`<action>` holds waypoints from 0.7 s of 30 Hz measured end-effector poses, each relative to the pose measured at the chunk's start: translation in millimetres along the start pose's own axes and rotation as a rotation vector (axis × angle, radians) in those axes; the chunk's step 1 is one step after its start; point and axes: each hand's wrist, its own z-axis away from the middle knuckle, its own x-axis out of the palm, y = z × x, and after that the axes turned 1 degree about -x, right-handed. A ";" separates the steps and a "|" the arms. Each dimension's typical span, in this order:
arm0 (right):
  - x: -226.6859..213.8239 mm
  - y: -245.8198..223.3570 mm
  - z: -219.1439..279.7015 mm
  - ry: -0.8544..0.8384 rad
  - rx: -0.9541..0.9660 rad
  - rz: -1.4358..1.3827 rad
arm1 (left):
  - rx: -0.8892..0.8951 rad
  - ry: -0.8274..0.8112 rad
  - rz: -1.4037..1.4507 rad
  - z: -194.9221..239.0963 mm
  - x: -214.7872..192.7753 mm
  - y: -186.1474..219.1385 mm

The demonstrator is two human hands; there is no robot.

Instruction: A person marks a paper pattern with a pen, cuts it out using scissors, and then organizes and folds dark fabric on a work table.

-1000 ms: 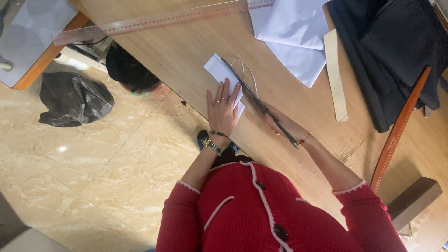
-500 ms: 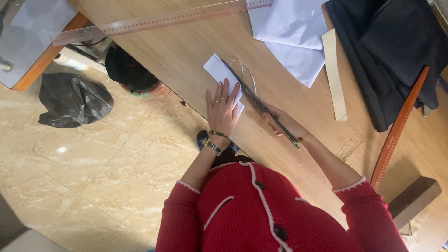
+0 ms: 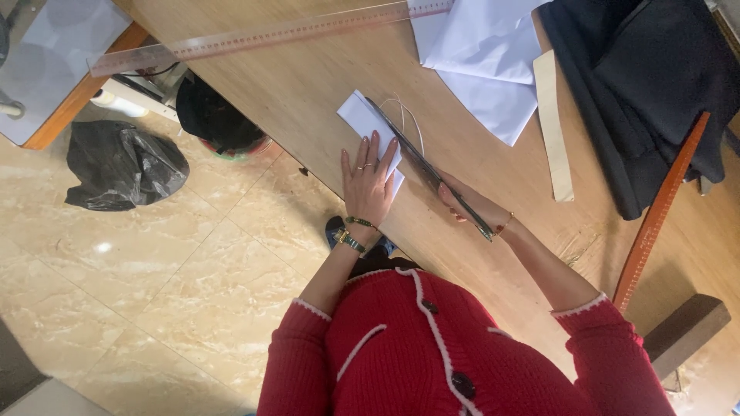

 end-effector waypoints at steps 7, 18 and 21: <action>2.0 5.5 -5.8 0.038 0.007 -0.048 | -0.002 -0.001 -0.007 2.5 3.2 -0.1; -4.1 16.7 -5.1 0.009 -0.037 -0.141 | 0.003 0.072 -0.005 2.1 10.5 -0.4; 1.6 31.5 7.9 0.117 -0.093 -0.157 | 0.009 0.130 0.002 0.6 11.3 -0.9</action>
